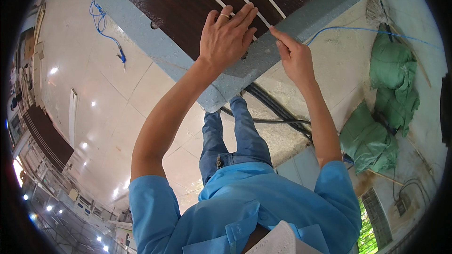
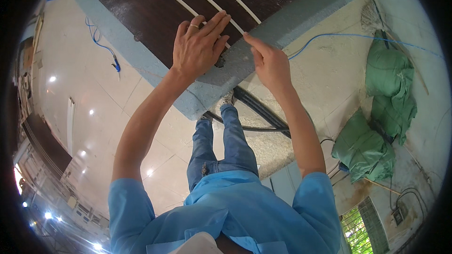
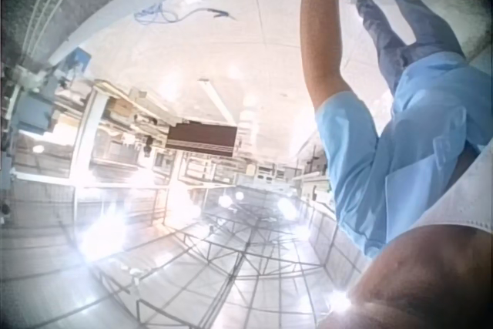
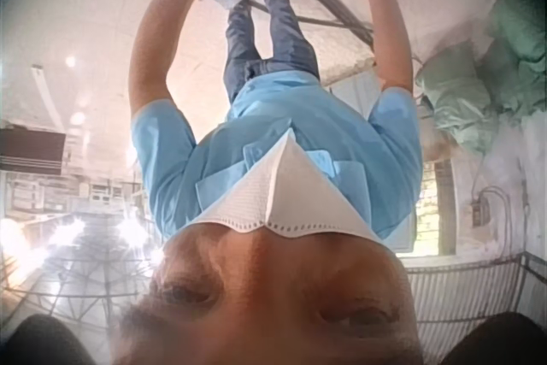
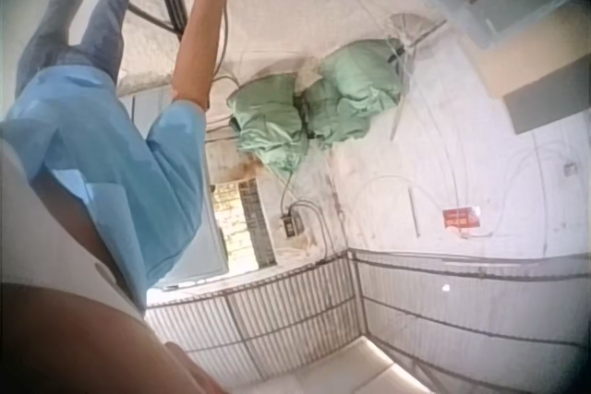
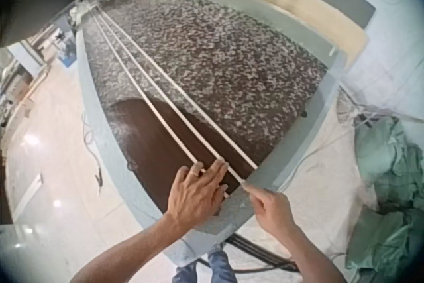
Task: The person installs white trim strips onto a dark wood panel using a thin metal tool to press them into place. They repeatedly adjust and align the strips, then use a blue air blower to clean the surface.
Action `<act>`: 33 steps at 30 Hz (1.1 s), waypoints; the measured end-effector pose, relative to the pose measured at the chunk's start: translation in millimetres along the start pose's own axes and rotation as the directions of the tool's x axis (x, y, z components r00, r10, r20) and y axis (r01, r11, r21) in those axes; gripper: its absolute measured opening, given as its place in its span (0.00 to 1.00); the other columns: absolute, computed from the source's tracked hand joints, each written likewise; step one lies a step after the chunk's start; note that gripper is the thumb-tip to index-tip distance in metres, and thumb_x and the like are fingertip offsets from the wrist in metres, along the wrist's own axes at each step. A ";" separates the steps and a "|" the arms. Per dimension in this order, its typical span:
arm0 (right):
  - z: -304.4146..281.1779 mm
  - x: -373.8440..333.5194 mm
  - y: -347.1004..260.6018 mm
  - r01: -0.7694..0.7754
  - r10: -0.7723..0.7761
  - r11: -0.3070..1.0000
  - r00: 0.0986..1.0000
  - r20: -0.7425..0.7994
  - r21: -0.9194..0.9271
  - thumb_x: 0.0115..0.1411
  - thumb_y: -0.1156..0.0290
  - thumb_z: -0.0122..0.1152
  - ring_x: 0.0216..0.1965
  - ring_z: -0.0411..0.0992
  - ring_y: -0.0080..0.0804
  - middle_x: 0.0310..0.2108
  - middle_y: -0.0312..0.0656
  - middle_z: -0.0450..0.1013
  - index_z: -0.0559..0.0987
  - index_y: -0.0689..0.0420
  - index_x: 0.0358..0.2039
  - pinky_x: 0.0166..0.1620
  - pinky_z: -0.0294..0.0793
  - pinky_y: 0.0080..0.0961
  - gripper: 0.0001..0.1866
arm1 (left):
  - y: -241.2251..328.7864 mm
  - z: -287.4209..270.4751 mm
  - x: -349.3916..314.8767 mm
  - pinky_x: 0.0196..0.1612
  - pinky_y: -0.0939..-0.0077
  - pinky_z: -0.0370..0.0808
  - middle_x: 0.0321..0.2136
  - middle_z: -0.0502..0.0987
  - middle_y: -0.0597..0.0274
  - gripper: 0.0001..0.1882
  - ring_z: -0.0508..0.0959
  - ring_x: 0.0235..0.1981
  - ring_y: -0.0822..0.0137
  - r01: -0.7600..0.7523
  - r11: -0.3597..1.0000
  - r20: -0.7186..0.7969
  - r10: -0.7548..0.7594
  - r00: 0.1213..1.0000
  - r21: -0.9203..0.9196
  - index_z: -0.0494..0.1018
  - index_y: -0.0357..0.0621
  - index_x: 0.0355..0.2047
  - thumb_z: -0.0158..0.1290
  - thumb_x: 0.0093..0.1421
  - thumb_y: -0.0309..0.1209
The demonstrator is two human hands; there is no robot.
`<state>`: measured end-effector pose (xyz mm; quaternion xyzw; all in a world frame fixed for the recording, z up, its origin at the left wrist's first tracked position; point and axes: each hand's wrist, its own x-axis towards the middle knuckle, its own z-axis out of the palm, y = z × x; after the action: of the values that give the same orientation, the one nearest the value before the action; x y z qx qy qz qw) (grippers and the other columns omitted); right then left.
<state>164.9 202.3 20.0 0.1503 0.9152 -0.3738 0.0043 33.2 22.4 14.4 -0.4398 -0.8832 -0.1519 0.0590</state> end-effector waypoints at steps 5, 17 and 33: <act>5.6 -6.0 12.2 0.135 -0.121 0.982 0.987 -0.106 0.133 0.67 0.81 0.57 0.29 0.74 0.32 0.38 0.44 0.81 0.78 0.47 0.63 0.34 0.75 0.27 0.24 | -5.1 2.4 2.4 0.59 0.59 0.69 0.61 0.76 0.78 0.25 0.75 0.54 0.61 -0.001 1.000 -0.054 0.002 0.999 0.021 0.75 0.60 0.62 0.58 0.65 0.42; 18.4 8.2 19.8 0.150 -0.140 0.979 0.987 -0.074 0.139 0.70 0.76 0.57 0.28 0.78 0.32 0.37 0.44 0.83 0.79 0.44 0.62 0.33 0.78 0.28 0.22 | -33.5 12.7 26.5 0.60 0.60 0.66 0.60 0.76 0.69 0.30 0.75 0.56 0.60 0.082 0.983 -0.170 -0.054 0.984 0.163 0.77 0.47 0.59 0.56 0.64 0.52; 5.4 35.0 -4.6 -0.219 0.230 0.938 0.973 -0.011 0.270 0.69 0.59 0.63 0.24 0.72 0.22 0.27 0.37 0.76 0.74 0.56 0.47 0.28 0.72 0.25 0.15 | -11.3 37.1 34.1 0.73 0.43 0.51 0.64 0.72 0.65 0.45 0.68 0.67 0.55 0.332 0.935 -0.233 -0.353 0.906 -0.126 0.71 0.47 0.63 0.60 0.55 0.66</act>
<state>129.6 205.0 15.0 0.2607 0.8333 -0.4874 0.0071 4.6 53.7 -15.0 -0.2569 -0.9249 -0.2510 0.1249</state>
